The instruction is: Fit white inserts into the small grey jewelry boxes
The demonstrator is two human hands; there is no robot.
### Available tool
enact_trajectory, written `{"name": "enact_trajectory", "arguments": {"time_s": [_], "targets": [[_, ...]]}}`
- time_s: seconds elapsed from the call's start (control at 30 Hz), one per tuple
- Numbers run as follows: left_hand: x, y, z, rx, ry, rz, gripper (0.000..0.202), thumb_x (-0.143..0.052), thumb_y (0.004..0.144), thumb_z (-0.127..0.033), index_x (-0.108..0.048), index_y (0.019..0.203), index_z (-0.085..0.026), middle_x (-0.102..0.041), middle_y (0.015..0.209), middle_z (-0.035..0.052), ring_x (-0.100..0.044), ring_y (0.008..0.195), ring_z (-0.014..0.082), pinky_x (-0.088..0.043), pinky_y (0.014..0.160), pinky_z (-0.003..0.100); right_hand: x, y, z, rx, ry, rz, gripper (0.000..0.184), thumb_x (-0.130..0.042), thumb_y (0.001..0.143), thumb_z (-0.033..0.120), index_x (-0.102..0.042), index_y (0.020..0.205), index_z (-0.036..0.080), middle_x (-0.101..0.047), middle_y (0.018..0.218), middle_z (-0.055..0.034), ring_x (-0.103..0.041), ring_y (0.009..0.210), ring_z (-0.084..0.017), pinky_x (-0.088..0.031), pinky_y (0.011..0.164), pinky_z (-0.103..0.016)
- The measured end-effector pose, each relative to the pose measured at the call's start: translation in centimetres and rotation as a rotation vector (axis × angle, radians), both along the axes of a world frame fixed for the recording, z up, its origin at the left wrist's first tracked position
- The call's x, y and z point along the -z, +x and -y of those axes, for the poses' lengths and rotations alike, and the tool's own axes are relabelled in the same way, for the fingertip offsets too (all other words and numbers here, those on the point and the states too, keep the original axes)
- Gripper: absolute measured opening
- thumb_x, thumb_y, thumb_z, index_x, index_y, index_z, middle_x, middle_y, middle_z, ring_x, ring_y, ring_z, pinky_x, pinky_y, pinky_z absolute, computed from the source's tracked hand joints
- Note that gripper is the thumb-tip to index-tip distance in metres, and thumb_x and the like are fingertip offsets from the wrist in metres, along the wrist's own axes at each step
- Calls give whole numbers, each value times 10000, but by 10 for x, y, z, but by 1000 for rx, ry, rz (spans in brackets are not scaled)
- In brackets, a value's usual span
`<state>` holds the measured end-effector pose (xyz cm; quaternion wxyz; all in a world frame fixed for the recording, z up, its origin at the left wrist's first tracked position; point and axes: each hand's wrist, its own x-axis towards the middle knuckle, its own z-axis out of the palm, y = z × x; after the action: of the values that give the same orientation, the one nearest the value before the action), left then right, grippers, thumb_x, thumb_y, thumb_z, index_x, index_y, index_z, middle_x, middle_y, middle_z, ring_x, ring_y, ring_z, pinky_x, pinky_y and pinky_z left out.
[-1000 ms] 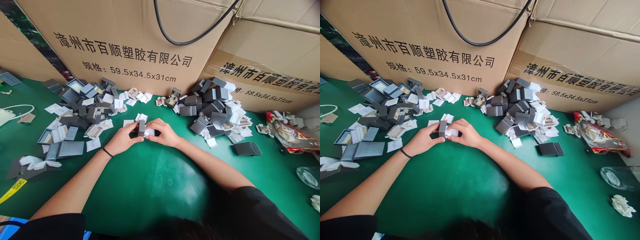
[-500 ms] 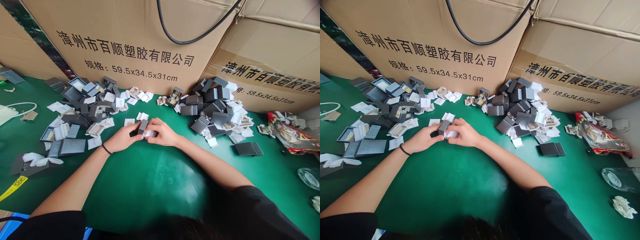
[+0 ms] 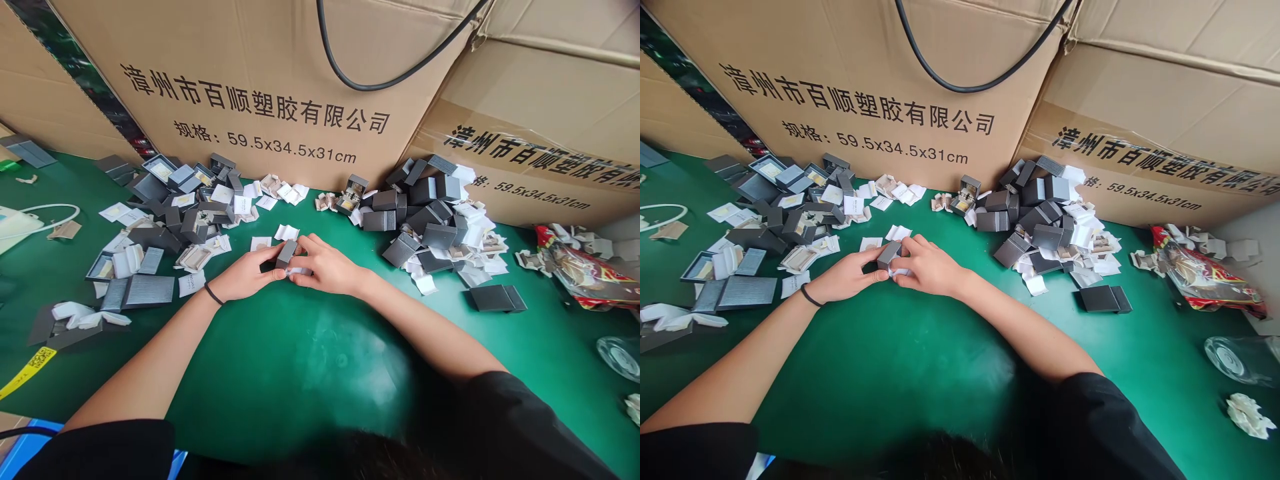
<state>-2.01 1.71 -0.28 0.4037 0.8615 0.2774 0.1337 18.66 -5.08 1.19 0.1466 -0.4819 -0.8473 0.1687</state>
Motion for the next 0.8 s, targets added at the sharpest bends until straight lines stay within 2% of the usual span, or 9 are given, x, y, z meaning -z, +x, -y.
{"name": "enact_trajectory", "arguments": {"time_s": [0.13,0.27,0.37,0.5,0.7,0.8], "targets": [[-2,0,0,36,9,-3,629,-499,828,-497,-388,1354,-170,-457,1288,93,-425,1184,232,-372,963,306,2,1,-3,-57,-18,-2,408,-353,844,507,-604,1030,245,-333,988,-80,-143,854,44,-196,890,-82],[-3,2,1,73,36,9,605,-493,835,-491,-422,1326,-146,-496,1240,97,-461,1139,221,-396,920,272,7,0,-8,-92,-36,-83,346,-430,805,420,-625,968,185,-345,952,-73,-172,889,54,-202,920,-82],[-4,2,2,69,60,8,583,-486,842,-487,-441,1309,-141,-521,1201,95,-488,1095,211,-407,888,260,11,0,-8,-86,-74,-162,339,-452,786,397,-626,968,170,-356,964,-63,-201,920,63,-212,915,-57],[-4,2,2,82,55,6,585,-483,845,-483,-428,1318,-143,-493,1240,93,-451,1145,213,-388,914,255,14,0,-5,-76,-97,-256,382,-428,801,417,-631,1003,165,-360,985,-62,-225,932,77,-230,876,-17],[-3,2,1,85,75,18,562,-484,844,-479,-459,1284,-131,-508,1215,102,-484,1085,204,-391,895,258,11,-3,-5,-34,-163,-219,354,-442,790,392,-637,973,161,-370,955,-58,-209,897,83,-200,816,-5],[-3,2,2,77,76,22,561,-493,838,-480,-468,1274,-128,-514,1203,103,-479,1097,211,-385,907,268,14,-4,-4,-9,-152,-193,335,-445,791,412,-636,965,200,-372,962,-51,-213,905,77,-214,873,-32]]}}
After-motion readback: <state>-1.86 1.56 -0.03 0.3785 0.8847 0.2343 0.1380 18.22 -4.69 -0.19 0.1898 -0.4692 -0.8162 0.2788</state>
